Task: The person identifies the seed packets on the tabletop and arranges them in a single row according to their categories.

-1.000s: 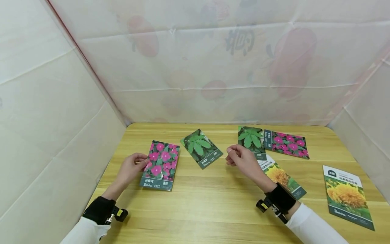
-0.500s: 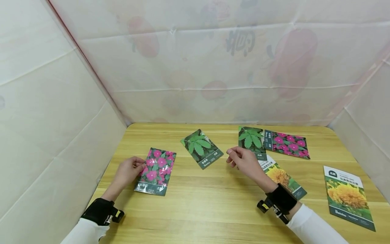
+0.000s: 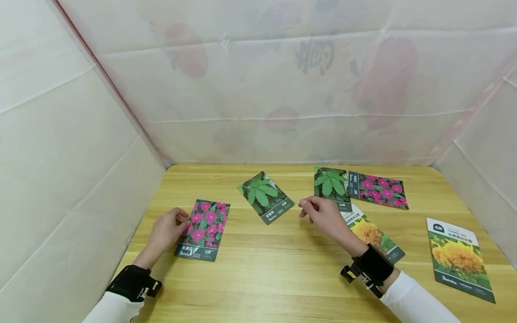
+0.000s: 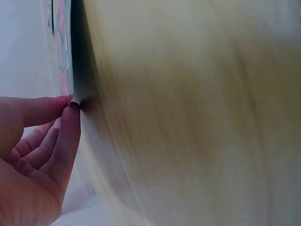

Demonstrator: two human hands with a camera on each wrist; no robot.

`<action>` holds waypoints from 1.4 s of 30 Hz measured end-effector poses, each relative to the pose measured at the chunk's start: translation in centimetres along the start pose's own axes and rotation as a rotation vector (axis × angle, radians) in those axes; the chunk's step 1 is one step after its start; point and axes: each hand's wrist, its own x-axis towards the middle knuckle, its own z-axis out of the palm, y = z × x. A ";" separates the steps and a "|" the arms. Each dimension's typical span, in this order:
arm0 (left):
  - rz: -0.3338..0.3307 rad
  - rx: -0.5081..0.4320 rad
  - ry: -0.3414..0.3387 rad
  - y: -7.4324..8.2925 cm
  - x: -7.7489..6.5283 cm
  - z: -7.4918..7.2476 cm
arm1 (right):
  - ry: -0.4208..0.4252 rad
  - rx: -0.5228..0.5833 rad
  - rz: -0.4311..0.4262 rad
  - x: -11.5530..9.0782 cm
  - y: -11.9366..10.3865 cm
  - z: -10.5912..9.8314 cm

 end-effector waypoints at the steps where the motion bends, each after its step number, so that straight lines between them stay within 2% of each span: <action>1: 0.000 0.003 0.002 0.0 0.0 0.0 | 0.003 -0.009 -0.009 0.0 0.0 0.0; 7: 0.011 0.025 0.012 0.1 -0.1 0.1 | 0.016 -0.052 -0.018 -0.2 0.0 -0.6; 13: 0.022 0.035 0.011 0.5 0.1 0.3 | 0.047 -0.095 -0.025 -0.7 0.6 -2.2; 16: 0.043 0.015 0.035 1.2 0.1 0.1 | 0.085 -0.129 -0.059 -1.1 1.3 -3.7; 20: 0.112 -0.016 0.105 2.6 0.4 0.0 | 0.127 -0.144 -0.092 -2.3 -1.3 -7.6; 23: 0.190 -0.068 0.149 3.2 1.4 0.7 | 0.189 -0.197 -0.076 -3.0 -2.6 -10.7; 26: 0.269 -0.082 0.199 2.1 3.4 3.0 | 0.254 -0.323 -0.061 -2.7 0.0 -13.1; 28: 0.299 -0.078 0.208 1.4 4.8 4.5 | 0.279 -0.418 -0.056 -2.6 1.9 -14.4; 30: 0.311 -0.051 0.210 1.3 5.7 5.4 | 0.281 -0.461 -0.050 -2.9 2.5 -15.3; 32: 0.310 -0.017 0.206 2.3 5.8 5.5 | 0.276 -0.482 -0.044 -3.5 1.9 -15.8; 36: 0.300 -0.106 0.127 7.2 4.1 2.8 | 0.228 -0.492 -0.022 -4.6 -0.3 -16.3; 39: 0.298 -0.148 0.102 9.9 3.3 1.5 | 0.201 -0.555 0.020 -4.9 -0.3 -16.3; 40: 0.299 -0.148 0.103 10.3 3.1 1.4 | 0.187 -0.570 0.026 -4.8 -0.2 -16.2; 42: 0.311 -0.144 0.115 9.9 3.3 2.3 | 0.162 -0.581 0.029 -4.6 0.3 -16.2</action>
